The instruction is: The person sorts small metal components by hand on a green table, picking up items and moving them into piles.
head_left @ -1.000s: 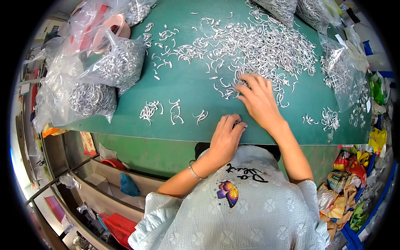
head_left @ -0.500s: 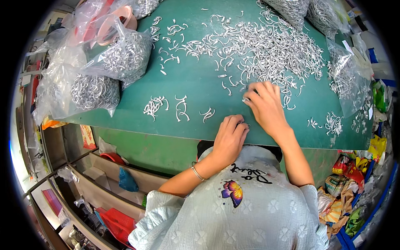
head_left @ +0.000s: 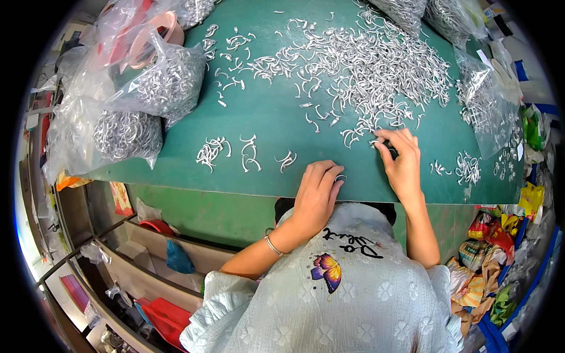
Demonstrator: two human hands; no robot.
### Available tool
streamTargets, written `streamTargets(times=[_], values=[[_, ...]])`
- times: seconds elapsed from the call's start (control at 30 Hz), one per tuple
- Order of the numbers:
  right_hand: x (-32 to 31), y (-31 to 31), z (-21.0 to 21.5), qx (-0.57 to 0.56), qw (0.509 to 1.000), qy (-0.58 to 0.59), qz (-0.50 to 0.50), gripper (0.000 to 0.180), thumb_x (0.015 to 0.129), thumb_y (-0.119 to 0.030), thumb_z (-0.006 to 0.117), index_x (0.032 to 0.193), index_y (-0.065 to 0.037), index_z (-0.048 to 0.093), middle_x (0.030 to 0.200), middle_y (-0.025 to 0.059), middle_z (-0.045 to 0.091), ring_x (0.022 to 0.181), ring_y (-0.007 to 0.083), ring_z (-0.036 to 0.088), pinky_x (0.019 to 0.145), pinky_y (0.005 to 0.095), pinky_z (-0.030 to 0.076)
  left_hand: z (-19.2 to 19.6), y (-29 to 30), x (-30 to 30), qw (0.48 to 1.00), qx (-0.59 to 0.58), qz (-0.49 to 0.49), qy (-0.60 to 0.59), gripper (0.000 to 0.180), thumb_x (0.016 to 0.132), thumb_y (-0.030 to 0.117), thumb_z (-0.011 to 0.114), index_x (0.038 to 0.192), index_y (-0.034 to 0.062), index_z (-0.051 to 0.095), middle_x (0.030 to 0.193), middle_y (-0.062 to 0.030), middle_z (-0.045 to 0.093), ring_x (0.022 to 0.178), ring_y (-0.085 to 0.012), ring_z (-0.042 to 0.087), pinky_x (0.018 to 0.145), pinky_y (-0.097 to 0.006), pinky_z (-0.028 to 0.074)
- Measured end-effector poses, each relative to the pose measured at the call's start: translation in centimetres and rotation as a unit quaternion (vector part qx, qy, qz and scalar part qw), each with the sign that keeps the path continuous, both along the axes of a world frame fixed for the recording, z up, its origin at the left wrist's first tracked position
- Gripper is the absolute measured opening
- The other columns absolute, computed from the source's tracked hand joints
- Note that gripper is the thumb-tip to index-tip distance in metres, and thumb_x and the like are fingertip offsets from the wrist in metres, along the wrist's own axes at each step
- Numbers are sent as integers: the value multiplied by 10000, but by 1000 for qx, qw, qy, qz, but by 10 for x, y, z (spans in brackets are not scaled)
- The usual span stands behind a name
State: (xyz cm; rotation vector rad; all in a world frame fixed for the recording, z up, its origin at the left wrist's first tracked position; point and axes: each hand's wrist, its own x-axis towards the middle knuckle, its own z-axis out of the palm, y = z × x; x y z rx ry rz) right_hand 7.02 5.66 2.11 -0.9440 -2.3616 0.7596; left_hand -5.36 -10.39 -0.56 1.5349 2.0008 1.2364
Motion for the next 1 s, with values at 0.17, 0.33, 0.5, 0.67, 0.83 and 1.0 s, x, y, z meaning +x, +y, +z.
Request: streamTargets(times=[0.17,0.33,0.5,0.67,0.83,1.0], values=[[-4,-19,2,18,998,47,25,120,754,5,714,860,-50,698,844,57,673,791,239,570,729,343,407,2,2,1,1000,-8,8,-2,461,776,-15,692,1210,-7,537,1128,-174,529,1002,-349,528,858,-406,459],[-1,-33,-2,2,995,39,93,127,751,-11,723,872,-34,688,855,82,657,816,264,568,752,351,420,6,4,2,1000,-7,-3,10,586,761,37,733,1296,2,496,1178,-174,512,1041,-348,509,876,-421,445],[7,-8,3,98,995,-32,0,153,760,-52,726,900,-41,666,882,66,623,837,272,539,757,364,382,1,4,5,999,-28,0,21,664,719,86,798,1308,15,499,1193,-175,510,1067,-351,496,921,-433,421],[7,-15,-4,80,994,-56,46,119,773,-59,717,862,-55,637,892,44,599,838,247,524,732,361,353,9,-1,0,998,-42,27,29,674,706,113,814,1300,23,508,1203,-169,506,1085,-345,494,939,-429,392],[3,-20,-9,84,994,-54,51,95,779,-63,710,836,-51,635,842,44,576,816,238,520,737,364,359,13,8,-1,997,-37,15,66,483,754,83,753,1200,44,572,1119,-115,543,1022,-292,517,850,-388,387],[5,-24,-1,74,993,-54,72,80,787,-58,702,835,-51,638,856,52,569,810,246,517,747,364,364,7,23,-6,996,-27,-7,79,202,774,12,682,960,62,619,953,-69,566,904,-262,537,785,-376,371]])
